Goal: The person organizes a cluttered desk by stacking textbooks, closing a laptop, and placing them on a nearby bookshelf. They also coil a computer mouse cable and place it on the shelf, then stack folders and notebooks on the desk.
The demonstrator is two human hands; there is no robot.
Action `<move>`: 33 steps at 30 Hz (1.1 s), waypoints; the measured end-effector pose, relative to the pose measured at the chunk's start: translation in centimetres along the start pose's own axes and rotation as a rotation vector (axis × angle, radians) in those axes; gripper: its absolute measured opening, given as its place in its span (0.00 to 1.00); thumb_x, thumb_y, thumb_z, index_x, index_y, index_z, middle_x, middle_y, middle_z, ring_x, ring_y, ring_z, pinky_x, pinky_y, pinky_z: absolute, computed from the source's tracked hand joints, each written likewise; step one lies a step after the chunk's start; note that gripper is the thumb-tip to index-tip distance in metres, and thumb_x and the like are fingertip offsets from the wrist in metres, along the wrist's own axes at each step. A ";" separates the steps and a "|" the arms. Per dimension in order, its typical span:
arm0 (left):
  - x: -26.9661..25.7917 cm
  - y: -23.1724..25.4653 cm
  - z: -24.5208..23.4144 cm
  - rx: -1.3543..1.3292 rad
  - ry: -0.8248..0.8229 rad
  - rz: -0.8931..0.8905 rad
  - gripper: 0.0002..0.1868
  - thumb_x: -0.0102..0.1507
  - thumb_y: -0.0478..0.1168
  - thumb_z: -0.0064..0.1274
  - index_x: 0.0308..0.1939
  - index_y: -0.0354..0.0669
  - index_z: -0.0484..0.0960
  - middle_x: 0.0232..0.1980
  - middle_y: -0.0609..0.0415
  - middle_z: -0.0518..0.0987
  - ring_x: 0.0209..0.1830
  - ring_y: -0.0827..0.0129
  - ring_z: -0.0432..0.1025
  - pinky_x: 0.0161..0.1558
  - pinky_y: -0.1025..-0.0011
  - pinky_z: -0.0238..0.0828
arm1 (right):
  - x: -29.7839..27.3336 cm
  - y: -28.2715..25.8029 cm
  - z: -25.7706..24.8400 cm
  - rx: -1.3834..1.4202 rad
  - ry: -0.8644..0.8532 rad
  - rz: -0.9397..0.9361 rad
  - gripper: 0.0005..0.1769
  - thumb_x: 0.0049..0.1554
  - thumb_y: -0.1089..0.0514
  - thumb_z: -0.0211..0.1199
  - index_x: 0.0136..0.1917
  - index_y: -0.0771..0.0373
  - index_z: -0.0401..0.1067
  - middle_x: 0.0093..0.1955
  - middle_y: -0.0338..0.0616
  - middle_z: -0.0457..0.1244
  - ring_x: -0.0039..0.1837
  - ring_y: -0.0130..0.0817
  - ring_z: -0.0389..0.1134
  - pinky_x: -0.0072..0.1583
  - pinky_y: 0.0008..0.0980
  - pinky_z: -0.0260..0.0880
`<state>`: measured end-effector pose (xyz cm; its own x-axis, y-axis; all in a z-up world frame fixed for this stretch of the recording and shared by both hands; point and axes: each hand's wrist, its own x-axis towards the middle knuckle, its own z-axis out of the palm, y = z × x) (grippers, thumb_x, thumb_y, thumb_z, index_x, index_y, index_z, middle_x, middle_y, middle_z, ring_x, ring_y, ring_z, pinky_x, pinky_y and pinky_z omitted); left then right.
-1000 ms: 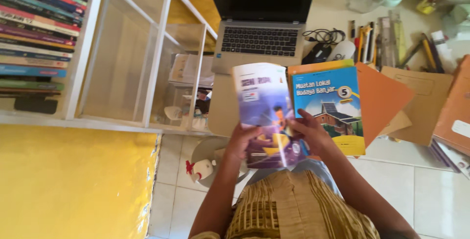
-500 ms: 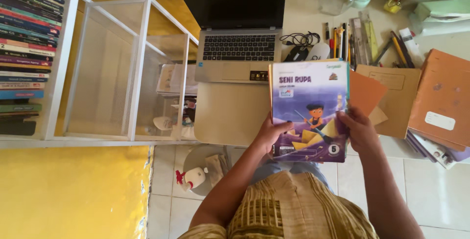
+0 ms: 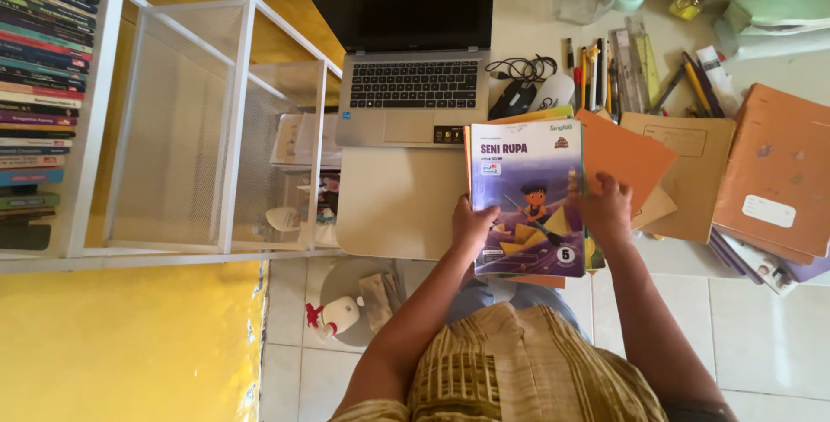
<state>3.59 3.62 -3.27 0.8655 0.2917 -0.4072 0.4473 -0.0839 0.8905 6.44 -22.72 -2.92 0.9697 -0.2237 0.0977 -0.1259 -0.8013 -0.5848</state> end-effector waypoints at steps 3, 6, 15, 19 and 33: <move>0.6 -0.2 0.2 -0.125 0.011 -0.102 0.28 0.53 0.36 0.67 0.54 0.37 0.72 0.46 0.44 0.83 0.42 0.62 0.79 0.43 0.65 0.78 | -0.2 0.5 0.3 0.200 -0.193 0.260 0.48 0.47 0.47 0.77 0.72 0.70 0.62 0.59 0.58 0.68 0.62 0.52 0.69 0.63 0.47 0.69; 2.0 -1.2 0.2 -0.274 0.013 -0.190 0.31 0.54 0.35 0.68 0.57 0.40 0.68 0.47 0.45 0.81 0.43 0.61 0.77 0.43 0.63 0.77 | -0.2 0.3 -0.1 0.226 -0.248 0.308 0.47 0.47 0.50 0.79 0.72 0.72 0.62 0.58 0.57 0.68 0.60 0.49 0.69 0.61 0.45 0.69; 2.4 0.5 -0.2 -0.290 -0.263 -0.262 0.35 0.53 0.30 0.67 0.63 0.33 0.70 0.51 0.41 0.82 0.47 0.54 0.77 0.46 0.57 0.76 | 1.3 0.6 0.6 0.666 -0.447 0.473 0.22 0.50 0.64 0.74 0.57 0.73 0.74 0.46 0.49 0.70 0.44 0.33 0.69 0.45 0.31 0.70; -0.3 3.4 -1.7 -0.457 -0.325 -0.264 0.38 0.51 0.28 0.64 0.65 0.39 0.69 0.52 0.43 0.82 0.49 0.57 0.78 0.49 0.58 0.80 | 1.3 0.7 -0.9 0.848 -0.486 0.448 0.17 0.50 0.65 0.72 0.54 0.71 0.76 0.45 0.44 0.69 0.44 0.31 0.69 0.45 0.31 0.69; -5.3 7.5 -16.8 -0.400 -0.376 0.269 0.35 0.54 0.24 0.67 0.63 0.34 0.71 0.55 0.50 0.80 0.55 0.66 0.76 0.55 0.67 0.77 | -2.1 -12.2 -3.4 1.007 -0.778 0.188 0.23 0.50 0.74 0.66 0.59 0.69 0.71 0.52 0.47 0.70 0.56 0.36 0.71 0.59 0.37 0.75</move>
<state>-1.41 17.49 9.02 0.9893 -0.0525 -0.1362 0.1455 0.2773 0.9497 5.27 -14.35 6.71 0.8636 0.3667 -0.3461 -0.3910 0.0534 -0.9189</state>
